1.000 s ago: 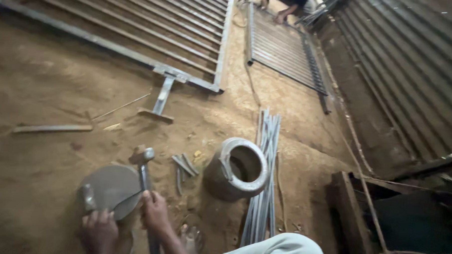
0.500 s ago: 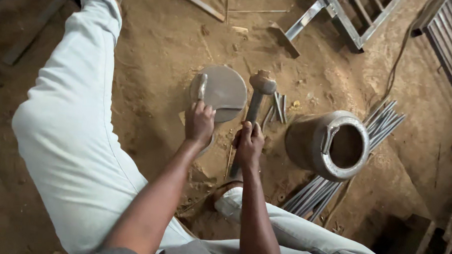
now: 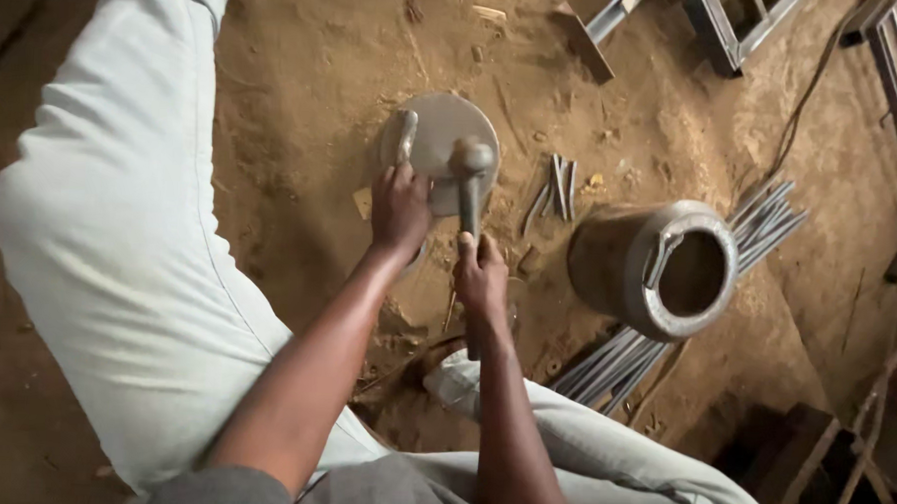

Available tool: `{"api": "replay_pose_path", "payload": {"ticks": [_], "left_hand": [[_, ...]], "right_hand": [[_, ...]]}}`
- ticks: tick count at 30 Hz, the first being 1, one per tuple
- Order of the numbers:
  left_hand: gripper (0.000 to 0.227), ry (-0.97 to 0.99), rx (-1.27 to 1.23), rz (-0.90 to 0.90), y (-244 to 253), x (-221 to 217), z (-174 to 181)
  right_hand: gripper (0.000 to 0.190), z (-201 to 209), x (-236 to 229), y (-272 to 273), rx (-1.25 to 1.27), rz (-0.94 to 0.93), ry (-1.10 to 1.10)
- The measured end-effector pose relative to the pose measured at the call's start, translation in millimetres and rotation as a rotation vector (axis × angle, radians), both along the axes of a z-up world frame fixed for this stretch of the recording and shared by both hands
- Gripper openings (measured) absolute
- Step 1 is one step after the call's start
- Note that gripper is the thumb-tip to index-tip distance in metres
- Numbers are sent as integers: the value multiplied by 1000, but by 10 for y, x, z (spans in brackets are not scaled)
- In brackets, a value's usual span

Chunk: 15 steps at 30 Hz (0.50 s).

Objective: The person sits on the ground and uses a hammer to bend small metal rods on a circular anvil. They repeatedly pick up rods, position them on the anvil, strike them to form a curve, and place the finished pieces aside.

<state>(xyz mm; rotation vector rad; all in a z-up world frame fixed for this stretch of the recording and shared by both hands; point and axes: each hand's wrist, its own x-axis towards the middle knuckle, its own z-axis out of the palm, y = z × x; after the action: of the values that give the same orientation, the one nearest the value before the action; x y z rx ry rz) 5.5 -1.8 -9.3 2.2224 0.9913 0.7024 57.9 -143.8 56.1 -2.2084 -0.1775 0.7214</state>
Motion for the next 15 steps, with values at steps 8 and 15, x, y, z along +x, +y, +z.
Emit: {"api": "replay_pose_path", "payload": {"ticks": [8,15], "left_hand": [[13,-44,-42,-1,33,15,44],[10,-35,-64,-10,29,41,-7]], "right_hand": [[29,470,118,66,384,-104,-50],[21,108,122,-110,866,-131,-179]]}}
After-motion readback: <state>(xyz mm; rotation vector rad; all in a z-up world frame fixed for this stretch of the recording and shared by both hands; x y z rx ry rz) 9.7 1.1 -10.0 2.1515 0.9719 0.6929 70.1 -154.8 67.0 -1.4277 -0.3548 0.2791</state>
